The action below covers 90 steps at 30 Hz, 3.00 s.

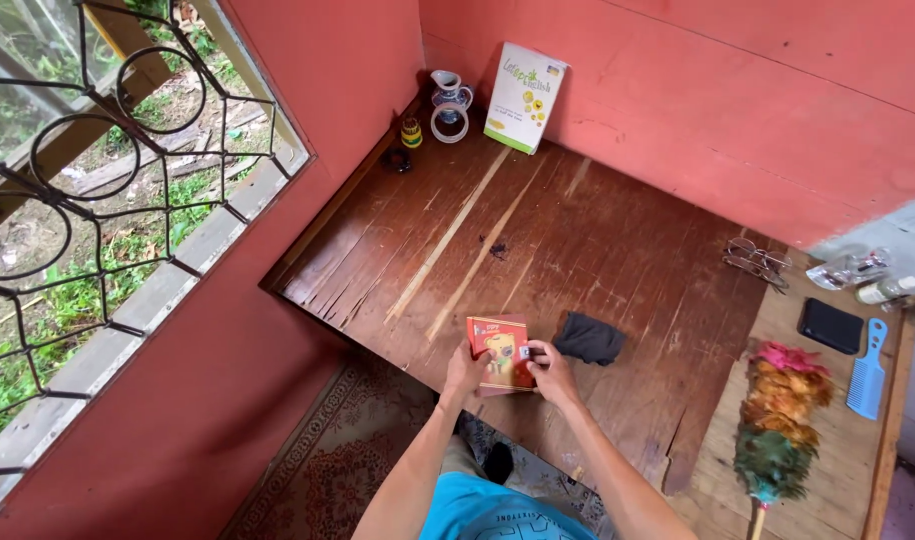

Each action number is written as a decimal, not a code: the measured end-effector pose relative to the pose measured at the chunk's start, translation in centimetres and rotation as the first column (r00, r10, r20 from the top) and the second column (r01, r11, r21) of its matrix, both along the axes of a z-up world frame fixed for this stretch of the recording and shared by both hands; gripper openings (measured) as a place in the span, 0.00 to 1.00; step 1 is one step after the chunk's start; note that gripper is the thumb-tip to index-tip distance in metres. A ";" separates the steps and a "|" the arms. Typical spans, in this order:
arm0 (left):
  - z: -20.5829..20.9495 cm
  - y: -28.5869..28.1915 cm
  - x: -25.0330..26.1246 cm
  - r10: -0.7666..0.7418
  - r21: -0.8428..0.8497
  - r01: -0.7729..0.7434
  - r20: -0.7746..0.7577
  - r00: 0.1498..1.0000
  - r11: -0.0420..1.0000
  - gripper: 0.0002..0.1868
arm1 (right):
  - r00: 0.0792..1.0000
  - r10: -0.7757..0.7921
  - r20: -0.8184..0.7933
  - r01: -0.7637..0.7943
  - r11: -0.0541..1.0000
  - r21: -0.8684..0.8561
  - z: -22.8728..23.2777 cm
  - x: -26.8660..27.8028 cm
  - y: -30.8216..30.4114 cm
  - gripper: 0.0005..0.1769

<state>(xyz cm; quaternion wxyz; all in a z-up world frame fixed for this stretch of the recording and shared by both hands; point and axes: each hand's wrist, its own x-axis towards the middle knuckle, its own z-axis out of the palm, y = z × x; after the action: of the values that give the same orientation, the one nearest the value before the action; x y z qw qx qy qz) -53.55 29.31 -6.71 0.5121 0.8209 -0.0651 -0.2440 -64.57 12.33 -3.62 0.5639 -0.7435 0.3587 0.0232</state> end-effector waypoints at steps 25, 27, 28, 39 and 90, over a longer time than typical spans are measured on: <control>6.0 -6.7 5.7 0.013 -0.482 -0.013 -0.003 1.000 0.876 0.23 | 0.966 -0.157 0.206 0.059 0.908 0.415 6.7 4.2 -7.0 0.19; 7.6 -7.1 4.2 0.048 -0.178 -0.030 0.100 0.994 0.984 0.25 | 0.989 -0.067 0.135 0.047 0.989 0.143 4.0 3.4 -7.4 0.22; 5.3 -7.1 4.1 0.040 -0.178 -0.023 0.093 0.995 0.984 0.25 | 0.989 -0.075 0.129 0.057 0.988 0.142 2.3 2.7 -7.4 0.22; 3.2 -5.4 1.6 -0.035 0.291 0.013 0.072 0.997 0.957 0.23 | 0.996 0.079 -0.035 -0.086 0.937 -0.338 -2.2 -0.9 -4.4 0.23; -5.6 -7.1 1.5 -0.103 -0.452 0.042 -0.111 0.989 0.891 0.13 | 0.992 0.120 0.035 -0.062 0.715 -0.697 8.2 5.6 -1.9 0.26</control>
<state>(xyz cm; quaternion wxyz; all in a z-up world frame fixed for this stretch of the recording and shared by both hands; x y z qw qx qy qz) -52.07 22.20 -12.29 0.6812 0.6598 -0.1165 -0.2950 -58.93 10.46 4.58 0.2561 -0.9175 0.2821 -0.1141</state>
